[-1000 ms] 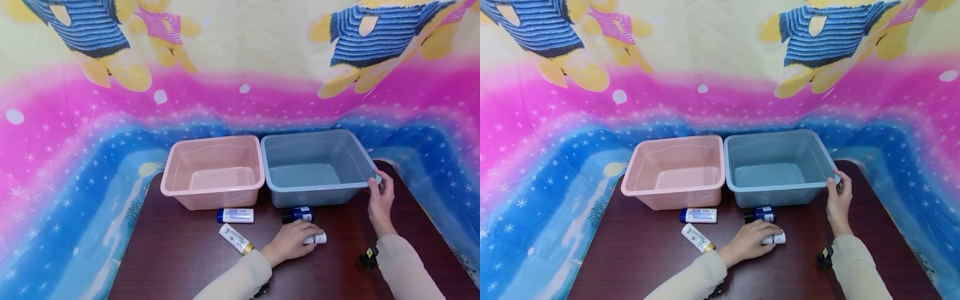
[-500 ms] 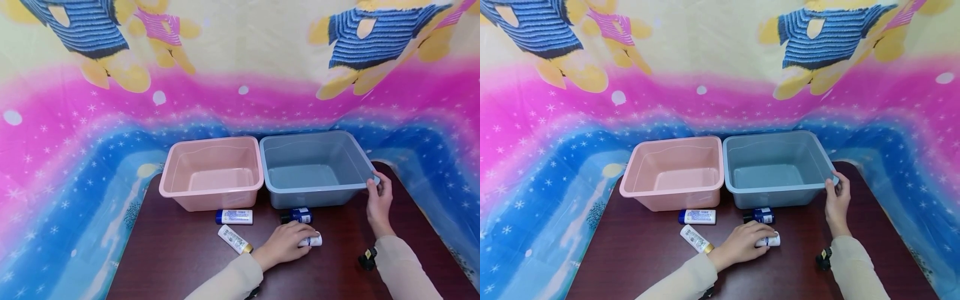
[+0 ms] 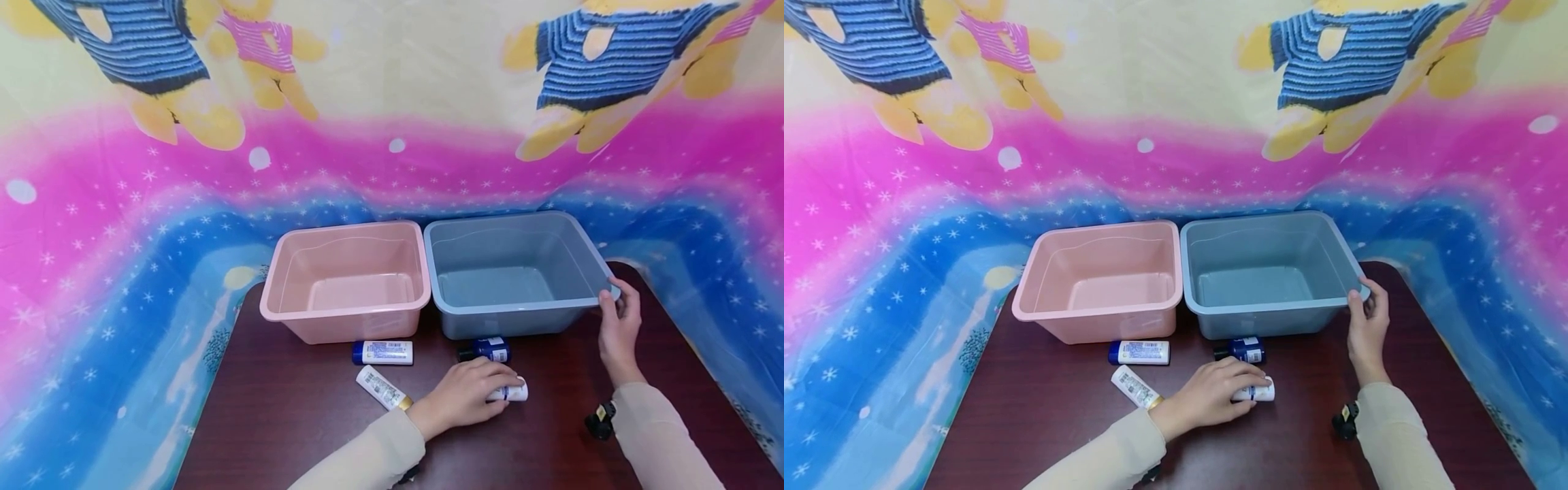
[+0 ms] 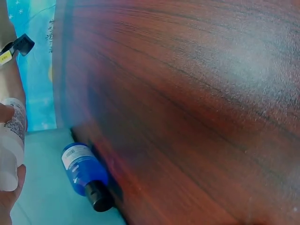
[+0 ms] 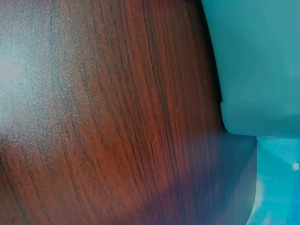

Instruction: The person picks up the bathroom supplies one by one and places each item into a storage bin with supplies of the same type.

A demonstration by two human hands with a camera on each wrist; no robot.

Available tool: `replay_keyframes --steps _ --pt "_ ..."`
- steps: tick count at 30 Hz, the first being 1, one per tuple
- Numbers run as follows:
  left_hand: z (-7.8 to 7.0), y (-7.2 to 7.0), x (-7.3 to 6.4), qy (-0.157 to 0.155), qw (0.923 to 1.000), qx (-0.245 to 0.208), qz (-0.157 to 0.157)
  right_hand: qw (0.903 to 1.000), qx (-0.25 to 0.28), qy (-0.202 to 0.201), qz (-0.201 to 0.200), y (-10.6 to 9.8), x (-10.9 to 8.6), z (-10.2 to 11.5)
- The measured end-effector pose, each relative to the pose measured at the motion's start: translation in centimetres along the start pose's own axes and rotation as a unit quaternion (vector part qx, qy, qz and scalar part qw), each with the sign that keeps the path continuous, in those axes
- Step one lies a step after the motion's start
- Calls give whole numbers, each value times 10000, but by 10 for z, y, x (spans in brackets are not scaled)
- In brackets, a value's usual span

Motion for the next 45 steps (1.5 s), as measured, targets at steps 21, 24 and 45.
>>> replay_keyframes --steps 21,24,45 --pt "0 -27 11 -33 9995 -205 227 10000 44 41 -79 -6 5 -14" --pt "0 -30 14 -57 9990 -390 210 9999 71 17 -77 -6 5 -14" --pt "8 -48 25 -181 9957 -906 -10 9998 174 -78 -67 -4 6 -12"
Point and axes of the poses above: each hand's wrist, its own x-axis towards the middle knuckle, its own y-axis out of the palm, z = x × y, the point moved 7 cm from there along x, towards the middle knuckle, and after that the axes turned 3 degrees about -x, right-handed, at the moved point
